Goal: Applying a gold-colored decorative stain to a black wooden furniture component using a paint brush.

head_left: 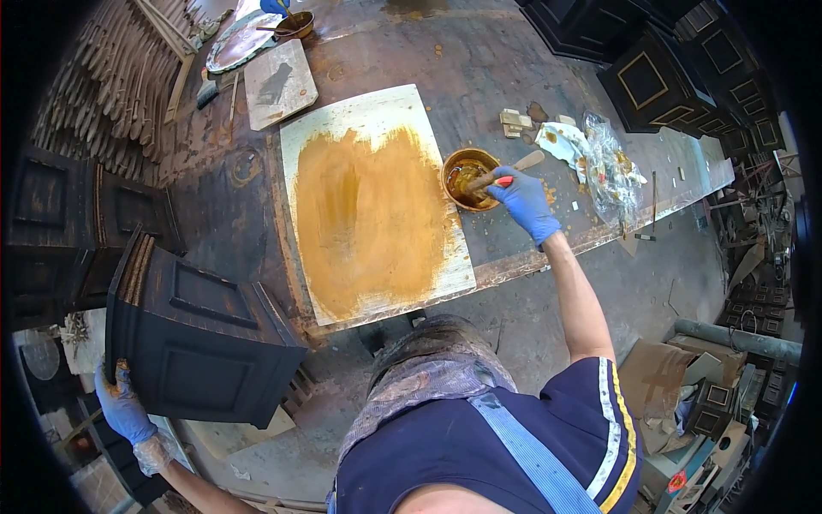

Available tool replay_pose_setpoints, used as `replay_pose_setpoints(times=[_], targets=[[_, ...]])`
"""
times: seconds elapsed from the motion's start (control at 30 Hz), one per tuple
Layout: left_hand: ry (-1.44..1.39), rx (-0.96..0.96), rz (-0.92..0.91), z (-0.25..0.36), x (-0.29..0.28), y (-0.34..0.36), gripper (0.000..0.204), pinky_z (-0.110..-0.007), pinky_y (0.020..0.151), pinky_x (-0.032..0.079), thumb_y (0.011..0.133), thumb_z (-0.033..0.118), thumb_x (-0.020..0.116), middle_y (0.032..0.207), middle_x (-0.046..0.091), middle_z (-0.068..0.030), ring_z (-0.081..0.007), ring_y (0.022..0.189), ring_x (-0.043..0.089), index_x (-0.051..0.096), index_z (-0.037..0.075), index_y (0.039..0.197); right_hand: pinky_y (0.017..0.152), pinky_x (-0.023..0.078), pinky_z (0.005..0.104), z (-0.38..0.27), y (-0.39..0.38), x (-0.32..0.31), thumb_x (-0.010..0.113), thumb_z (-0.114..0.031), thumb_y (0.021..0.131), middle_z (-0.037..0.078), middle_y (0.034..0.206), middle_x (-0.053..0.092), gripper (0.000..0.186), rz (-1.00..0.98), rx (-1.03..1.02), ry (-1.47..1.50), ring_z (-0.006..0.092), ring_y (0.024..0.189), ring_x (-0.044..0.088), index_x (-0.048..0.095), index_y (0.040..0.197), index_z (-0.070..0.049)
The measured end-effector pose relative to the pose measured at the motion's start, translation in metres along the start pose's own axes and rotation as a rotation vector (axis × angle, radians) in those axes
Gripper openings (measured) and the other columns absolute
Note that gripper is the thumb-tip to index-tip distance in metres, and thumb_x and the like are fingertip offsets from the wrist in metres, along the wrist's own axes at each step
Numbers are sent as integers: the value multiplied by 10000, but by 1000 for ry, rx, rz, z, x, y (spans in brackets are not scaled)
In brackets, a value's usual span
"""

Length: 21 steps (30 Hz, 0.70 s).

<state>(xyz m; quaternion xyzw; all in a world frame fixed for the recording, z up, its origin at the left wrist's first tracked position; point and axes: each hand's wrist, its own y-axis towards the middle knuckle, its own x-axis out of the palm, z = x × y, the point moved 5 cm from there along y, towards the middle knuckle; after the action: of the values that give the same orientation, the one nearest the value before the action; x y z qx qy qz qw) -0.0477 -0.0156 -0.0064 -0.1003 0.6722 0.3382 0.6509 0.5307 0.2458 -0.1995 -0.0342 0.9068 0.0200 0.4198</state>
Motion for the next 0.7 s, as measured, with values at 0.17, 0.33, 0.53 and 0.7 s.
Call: replay_pose_setpoints(times=[0.17, 0.33, 0.53, 0.7], targets=[[-6, 18, 9, 10, -2, -2, 359, -279, 819, 380, 818, 240, 541, 1026, 546, -125, -218, 921, 518, 494, 3, 1083, 600, 466, 274, 0, 6, -3, 625, -124, 710, 150, 733, 605, 204, 36, 83, 173, 185, 679, 609, 584, 900, -59], [-58, 0, 7, 17, -6, -3, 357, -280, 812, 384, 817, 245, 543, 1013, 550, -125, -214, 906, 520, 497, 13, 1084, 598, 468, 283, 9, 15, 8, 638, -155, 701, 157, 722, 602, 226, 56, 101, 115, 213, 672, 610, 590, 904, -67], [-29, -45, 3, 12, -1, -4, 366, -280, 807, 388, 813, 249, 551, 996, 558, -119, -205, 890, 523, 498, 3, 1080, 587, 464, 289, 5, 13, 3, 644, -153, 698, 149, 721, 602, 236, -44, 103, 12, 233, 662, 604, 587, 908, -64], [-71, -9, 13, 14, 0, -2, 360, -278, 811, 389, 813, 229, 554, 1009, 554, -119, -193, 898, 521, 496, 1, 1086, 585, 460, 284, -7, 16, 10, 625, -111, 707, 137, 723, 602, 183, 42, -53, 263, 226, 653, 596, 589, 881, -65]])
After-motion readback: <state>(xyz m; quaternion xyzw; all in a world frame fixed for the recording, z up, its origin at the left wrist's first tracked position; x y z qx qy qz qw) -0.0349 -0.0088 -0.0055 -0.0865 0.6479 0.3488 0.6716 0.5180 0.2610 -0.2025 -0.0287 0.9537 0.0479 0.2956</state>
